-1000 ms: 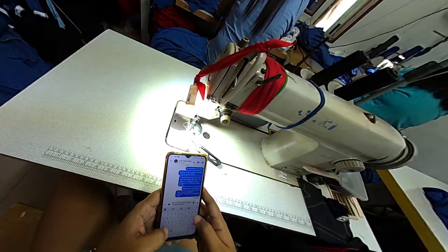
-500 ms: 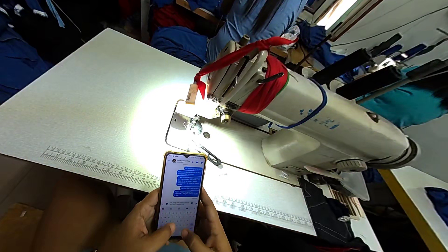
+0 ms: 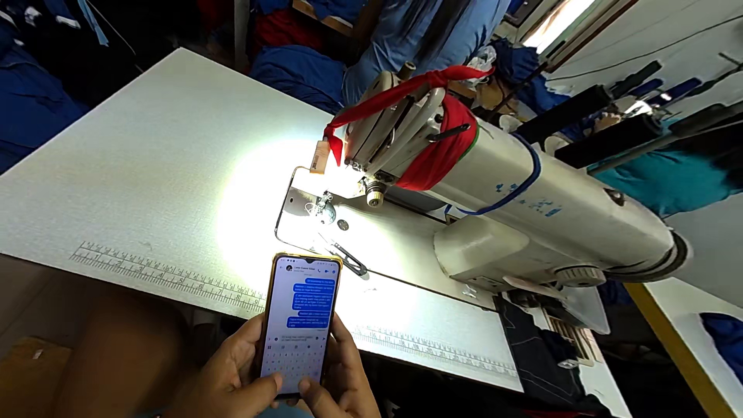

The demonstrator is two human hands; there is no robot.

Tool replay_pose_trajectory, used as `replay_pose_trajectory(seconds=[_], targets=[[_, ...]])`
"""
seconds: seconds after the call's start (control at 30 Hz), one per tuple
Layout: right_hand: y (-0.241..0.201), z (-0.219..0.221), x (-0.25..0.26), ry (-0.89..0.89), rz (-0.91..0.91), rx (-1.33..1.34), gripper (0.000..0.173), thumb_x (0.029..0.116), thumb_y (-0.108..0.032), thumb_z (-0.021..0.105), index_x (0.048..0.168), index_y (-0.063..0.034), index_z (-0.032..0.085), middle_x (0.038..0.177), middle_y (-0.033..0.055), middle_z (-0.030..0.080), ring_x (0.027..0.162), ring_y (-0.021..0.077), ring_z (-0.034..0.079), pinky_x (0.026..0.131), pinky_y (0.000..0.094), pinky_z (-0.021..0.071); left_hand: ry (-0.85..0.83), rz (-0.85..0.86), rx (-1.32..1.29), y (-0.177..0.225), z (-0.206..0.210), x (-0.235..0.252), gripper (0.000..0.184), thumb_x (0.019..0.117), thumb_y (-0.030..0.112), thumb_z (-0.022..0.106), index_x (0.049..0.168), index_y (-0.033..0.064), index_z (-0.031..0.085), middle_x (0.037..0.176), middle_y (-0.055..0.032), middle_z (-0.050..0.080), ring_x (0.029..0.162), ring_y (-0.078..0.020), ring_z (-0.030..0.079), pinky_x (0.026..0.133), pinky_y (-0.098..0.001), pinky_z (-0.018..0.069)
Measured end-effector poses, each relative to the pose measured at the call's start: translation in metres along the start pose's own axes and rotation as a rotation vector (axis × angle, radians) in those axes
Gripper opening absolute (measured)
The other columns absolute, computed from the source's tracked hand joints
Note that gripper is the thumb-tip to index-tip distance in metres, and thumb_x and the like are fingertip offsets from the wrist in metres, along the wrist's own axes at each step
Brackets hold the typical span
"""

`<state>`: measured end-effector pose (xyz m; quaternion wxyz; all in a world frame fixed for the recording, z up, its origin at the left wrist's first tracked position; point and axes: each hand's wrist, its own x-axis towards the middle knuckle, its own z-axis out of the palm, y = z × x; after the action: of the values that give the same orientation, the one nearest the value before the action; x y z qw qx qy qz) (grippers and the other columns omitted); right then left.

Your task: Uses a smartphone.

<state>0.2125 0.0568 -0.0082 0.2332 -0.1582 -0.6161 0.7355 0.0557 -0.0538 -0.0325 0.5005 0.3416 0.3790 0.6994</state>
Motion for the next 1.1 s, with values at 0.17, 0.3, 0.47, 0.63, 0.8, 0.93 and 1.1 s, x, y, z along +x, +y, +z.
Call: replay_pose_trajectory(seconds=[0.17, 0.3, 0.47, 0.63, 0.8, 0.93, 1.1], targets=[[0.001, -0.003, -0.001, -0.034, -0.007, 0.023, 0.08, 0.0895, 0.012, 0.049, 0.154, 0.0138, 0.001, 0.144, 0.0187, 0.051, 0.121, 0.0205, 0.064, 0.09, 0.039, 0.0614, -0.001, -0.003, -0.013, -0.001, -0.001, -0.001, 0.058, 0.0891, -0.007, 0.057, 0.142, 0.0118, 0.044, 0.131, -0.0067, 0.066, 0.109, -0.0186, 0.07, 0.077, -0.0319, 0.0637], [0.003, -0.012, -0.001, -0.111, -0.011, 0.063, 0.075, 0.0936, 0.01, 0.041, 0.157, 0.0092, 0.002, 0.147, 0.0164, 0.05, 0.123, 0.0212, 0.063, 0.092, 0.0421, 0.0606, -0.01, -0.009, -0.038, -0.001, -0.003, -0.001, 0.061, 0.0887, -0.009, 0.055, 0.144, 0.0124, 0.042, 0.13, -0.0086, 0.066, 0.105, -0.0207, 0.071, 0.076, -0.0335, 0.0641], [0.002, -0.012, -0.001, -0.102, 0.0, 0.046, 0.076, 0.0926, 0.012, 0.043, 0.156, 0.0114, 0.001, 0.147, 0.0175, 0.05, 0.124, 0.0211, 0.062, 0.094, 0.0419, 0.0601, -0.021, -0.005, -0.056, -0.001, -0.003, -0.001, 0.061, 0.089, -0.009, 0.054, 0.144, 0.0124, 0.041, 0.132, -0.0077, 0.065, 0.108, -0.0199, 0.07, 0.078, -0.0331, 0.0639], [0.003, -0.012, -0.001, -0.09, -0.011, 0.012, 0.075, 0.0925, 0.012, 0.043, 0.156, 0.0127, 0.002, 0.146, 0.0184, 0.051, 0.123, 0.0198, 0.063, 0.096, 0.04, 0.0592, -0.026, -0.004, -0.057, -0.001, -0.003, 0.0, 0.062, 0.0886, -0.01, 0.054, 0.145, 0.0114, 0.04, 0.132, -0.0088, 0.064, 0.109, -0.0208, 0.07, 0.08, -0.0344, 0.0639], [0.003, -0.012, -0.002, -0.085, -0.009, 0.015, 0.076, 0.0927, 0.011, 0.044, 0.156, 0.0128, 0.002, 0.146, 0.0189, 0.051, 0.123, 0.0203, 0.063, 0.095, 0.0403, 0.0597, -0.022, -0.006, -0.055, -0.001, -0.002, -0.001, 0.061, 0.0887, -0.01, 0.054, 0.145, 0.0114, 0.041, 0.132, -0.009, 0.065, 0.109, -0.021, 0.07, 0.08, -0.034, 0.0636], [0.002, -0.012, -0.001, -0.08, -0.002, 0.003, 0.075, 0.0923, 0.012, 0.043, 0.156, 0.0131, 0.002, 0.145, 0.0189, 0.051, 0.123, 0.0202, 0.063, 0.095, 0.0401, 0.0601, -0.029, -0.011, -0.054, -0.001, -0.003, 0.0, 0.061, 0.0889, -0.009, 0.054, 0.145, 0.0116, 0.04, 0.133, -0.0091, 0.064, 0.11, -0.0213, 0.07, 0.081, -0.0347, 0.0636], [0.001, -0.011, -0.001, -0.081, -0.003, 0.013, 0.075, 0.0932, 0.011, 0.044, 0.156, 0.0125, 0.002, 0.145, 0.0187, 0.051, 0.123, 0.0203, 0.063, 0.095, 0.0403, 0.0598, -0.023, -0.005, -0.044, 0.0, -0.002, 0.0, 0.061, 0.0886, -0.01, 0.054, 0.144, 0.0109, 0.041, 0.132, -0.009, 0.065, 0.11, -0.021, 0.07, 0.081, -0.0349, 0.0637]])
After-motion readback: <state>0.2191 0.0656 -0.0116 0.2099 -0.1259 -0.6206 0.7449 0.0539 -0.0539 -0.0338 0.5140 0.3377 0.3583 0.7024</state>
